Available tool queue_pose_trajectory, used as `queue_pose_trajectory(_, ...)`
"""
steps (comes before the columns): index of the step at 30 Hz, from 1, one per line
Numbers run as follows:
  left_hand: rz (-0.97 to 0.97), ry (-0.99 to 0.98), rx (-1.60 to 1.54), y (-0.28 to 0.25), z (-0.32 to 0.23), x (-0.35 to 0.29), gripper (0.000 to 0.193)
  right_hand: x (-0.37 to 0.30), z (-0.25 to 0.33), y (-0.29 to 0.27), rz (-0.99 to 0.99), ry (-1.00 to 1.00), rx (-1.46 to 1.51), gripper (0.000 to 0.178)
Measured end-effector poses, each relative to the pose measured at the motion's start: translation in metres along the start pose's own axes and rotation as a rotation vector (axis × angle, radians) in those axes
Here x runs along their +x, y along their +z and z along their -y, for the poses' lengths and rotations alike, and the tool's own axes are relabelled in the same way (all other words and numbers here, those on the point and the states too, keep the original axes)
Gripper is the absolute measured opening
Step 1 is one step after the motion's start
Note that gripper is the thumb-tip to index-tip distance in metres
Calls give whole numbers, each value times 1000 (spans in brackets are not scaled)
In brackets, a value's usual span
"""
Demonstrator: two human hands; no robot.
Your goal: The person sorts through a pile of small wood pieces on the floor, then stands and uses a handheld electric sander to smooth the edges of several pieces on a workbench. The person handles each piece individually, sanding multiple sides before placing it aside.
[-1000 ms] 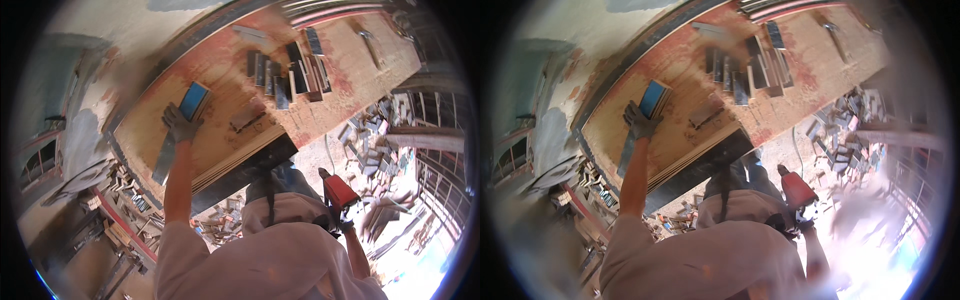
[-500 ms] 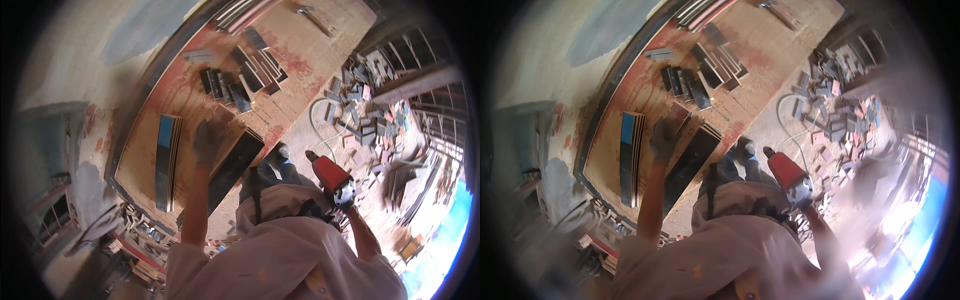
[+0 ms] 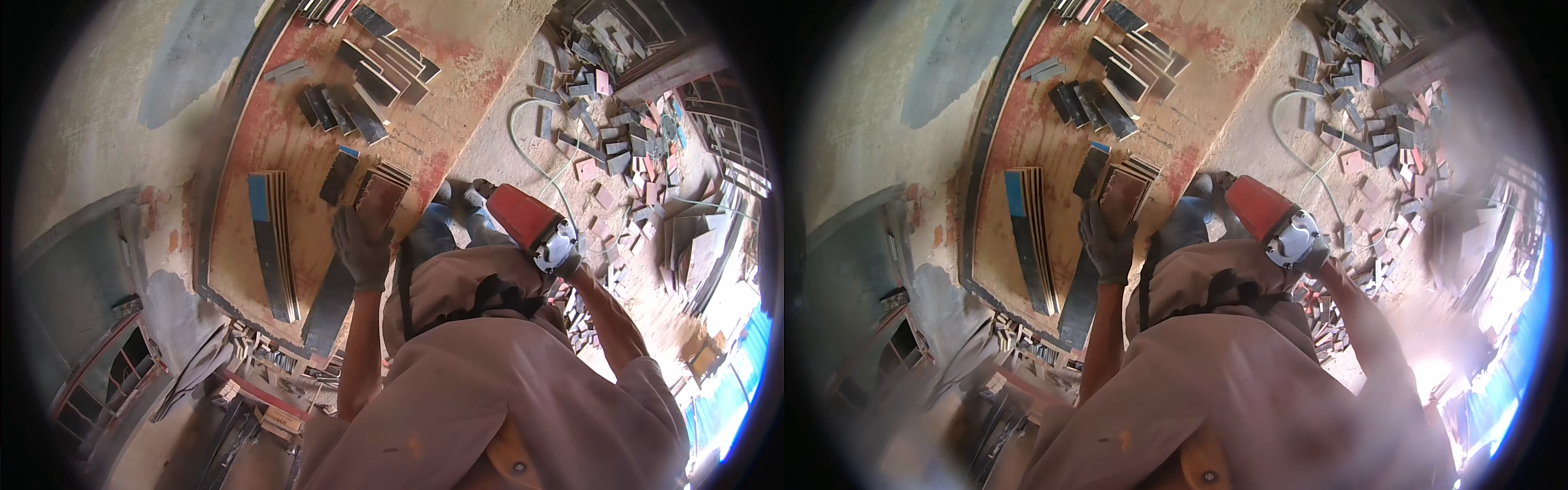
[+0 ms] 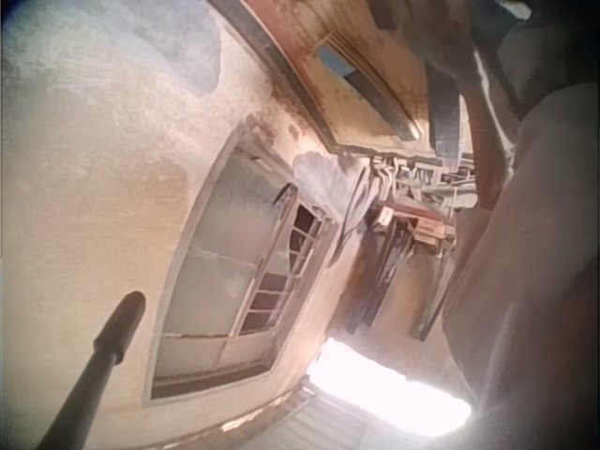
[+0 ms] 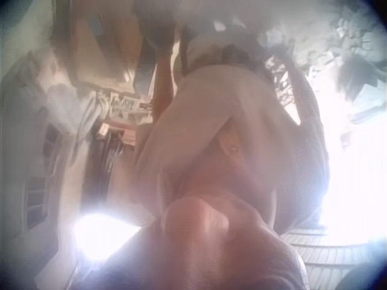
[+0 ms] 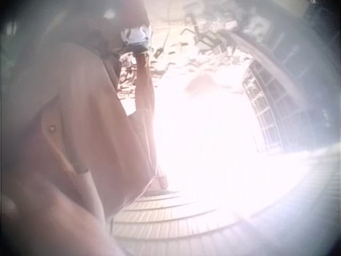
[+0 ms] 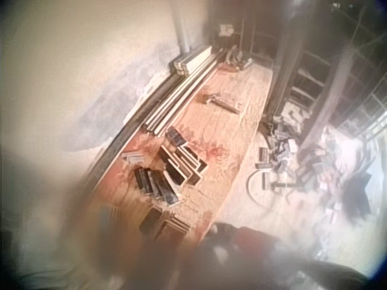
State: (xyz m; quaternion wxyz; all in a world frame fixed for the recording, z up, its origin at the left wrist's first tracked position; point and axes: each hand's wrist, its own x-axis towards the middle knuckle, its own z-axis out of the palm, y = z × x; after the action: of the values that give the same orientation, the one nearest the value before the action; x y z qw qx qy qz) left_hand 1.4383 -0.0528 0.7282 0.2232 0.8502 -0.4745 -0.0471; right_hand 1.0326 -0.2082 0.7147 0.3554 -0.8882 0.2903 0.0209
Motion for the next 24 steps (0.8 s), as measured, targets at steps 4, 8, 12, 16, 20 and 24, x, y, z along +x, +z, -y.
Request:
queue_pose_trajectory(4,16,-32,-28,2,1,3,90,1,0,-6,90,105,47,42)
queue_pose_trajectory(8,25,-78,-78,3,-1,5,86,4,-3,-7,16,-15,-7,43)
queue_pose_trajectory(12,29,-100,-42,2,-1,6,84,28,26,-36,107,80,220,31)
queue_pose_trajectory(16,44,-131,1,3,-4,6,84,38,26,-29,69,61,299,30)
queue_pose_trajectory(20,39,-153,39,2,-8,6,84,62,21,-34,101,17,481,45)
queue_pose_trajectory(24,59,-177,40,2,-8,8,86,87,28,-40,177,88,547,45)
